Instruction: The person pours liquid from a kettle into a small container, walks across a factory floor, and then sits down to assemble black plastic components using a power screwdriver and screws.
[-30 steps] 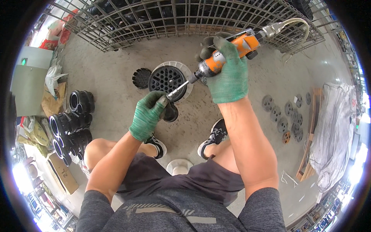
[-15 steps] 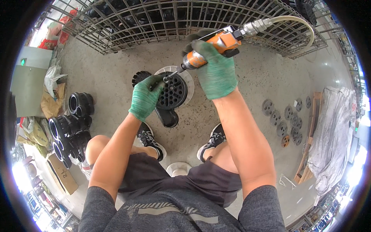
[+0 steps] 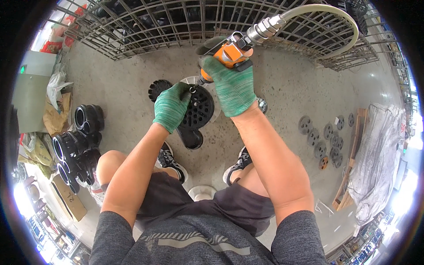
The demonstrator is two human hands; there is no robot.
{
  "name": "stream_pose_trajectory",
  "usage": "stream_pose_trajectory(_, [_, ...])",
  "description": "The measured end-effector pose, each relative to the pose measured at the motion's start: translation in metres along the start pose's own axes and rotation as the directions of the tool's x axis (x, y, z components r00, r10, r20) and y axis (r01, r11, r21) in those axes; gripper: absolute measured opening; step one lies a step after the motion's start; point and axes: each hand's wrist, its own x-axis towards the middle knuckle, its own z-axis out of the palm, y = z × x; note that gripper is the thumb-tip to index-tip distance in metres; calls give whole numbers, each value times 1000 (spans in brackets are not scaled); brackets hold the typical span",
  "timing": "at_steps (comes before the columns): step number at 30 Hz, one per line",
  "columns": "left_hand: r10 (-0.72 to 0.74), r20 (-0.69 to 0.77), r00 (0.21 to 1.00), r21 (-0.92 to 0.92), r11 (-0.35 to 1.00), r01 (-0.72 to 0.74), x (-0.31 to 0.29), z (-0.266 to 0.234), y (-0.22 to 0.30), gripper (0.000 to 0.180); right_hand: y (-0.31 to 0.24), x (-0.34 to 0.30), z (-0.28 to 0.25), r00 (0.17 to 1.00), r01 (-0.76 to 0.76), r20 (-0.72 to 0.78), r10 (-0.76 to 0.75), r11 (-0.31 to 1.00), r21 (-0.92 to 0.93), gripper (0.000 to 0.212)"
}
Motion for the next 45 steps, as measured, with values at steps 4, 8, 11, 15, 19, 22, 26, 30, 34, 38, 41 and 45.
stream_pose_trajectory(4, [-35, 34, 999, 46, 998, 33, 0, 1, 5, 17, 1, -3, 2, 999, 20, 49, -23, 998, 56, 25])
stream_pose_trajectory(8, [-28, 3, 1000, 79, 996, 27, -3, 1, 7, 16, 1, -5, 7, 997, 41, 65, -39, 999, -23, 26])
stream_pose_trajectory(11, [-35, -32, 999, 83, 996, 37, -5, 3, 3, 20, 1, -4, 14, 988, 92, 136, -75, 989, -120, 29])
stream_pose_trajectory(15, [-11, -44, 999, 64, 998, 14, -11, -2, 4, 21, -3, -7, 25, 976, 27, 217, 3, 991, -135, 27])
stream_pose_trajectory(19, [-128, 18, 992, 79, 989, 126, -14, -11, 1, 18, 8, -8, 34, 956, 62, 295, -1, 978, -199, 36])
stream_pose_trajectory(22, [-146, 4, 989, 59, 988, 146, -19, -9, -1, 18, 10, -6, 37, 941, 90, 338, 9, 957, -276, 40])
stream_pose_trajectory(26, [-143, -8, 990, 50, 988, 143, -26, -9, 3, 20, 9, -6, 37, 932, 98, 363, 7, 958, -268, 40])
stream_pose_trajectory(30, [-55, -84, 995, 29, 998, 58, -29, -6, -2, 21, 5, -5, 37, 919, 171, 393, -10, 910, -377, 37])
stream_pose_trajectory(34, [-94, -36, 995, 3, 996, 94, -31, -4, -2, 23, 7, -9, 39, 923, 79, 384, 32, 960, -268, 34])
stream_pose_trajectory(38, [-61, -35, 998, 24, 998, 62, -33, -1, -6, 24, 5, -5, 38, 926, 107, 377, 20, 943, -314, 25])
stream_pose_trajectory(41, [-52, -17, 999, 3, 999, 52, -29, -3, -11, 25, -6, -6, 38, 938, 129, 346, -23, 949, -288, 20])
stream_pose_trajectory(45, [-129, -83, 988, -431, 899, 81, -35, -3, -22, 27, -32, -7, 31, 961, 152, 260, -95, 966, -211, 24])
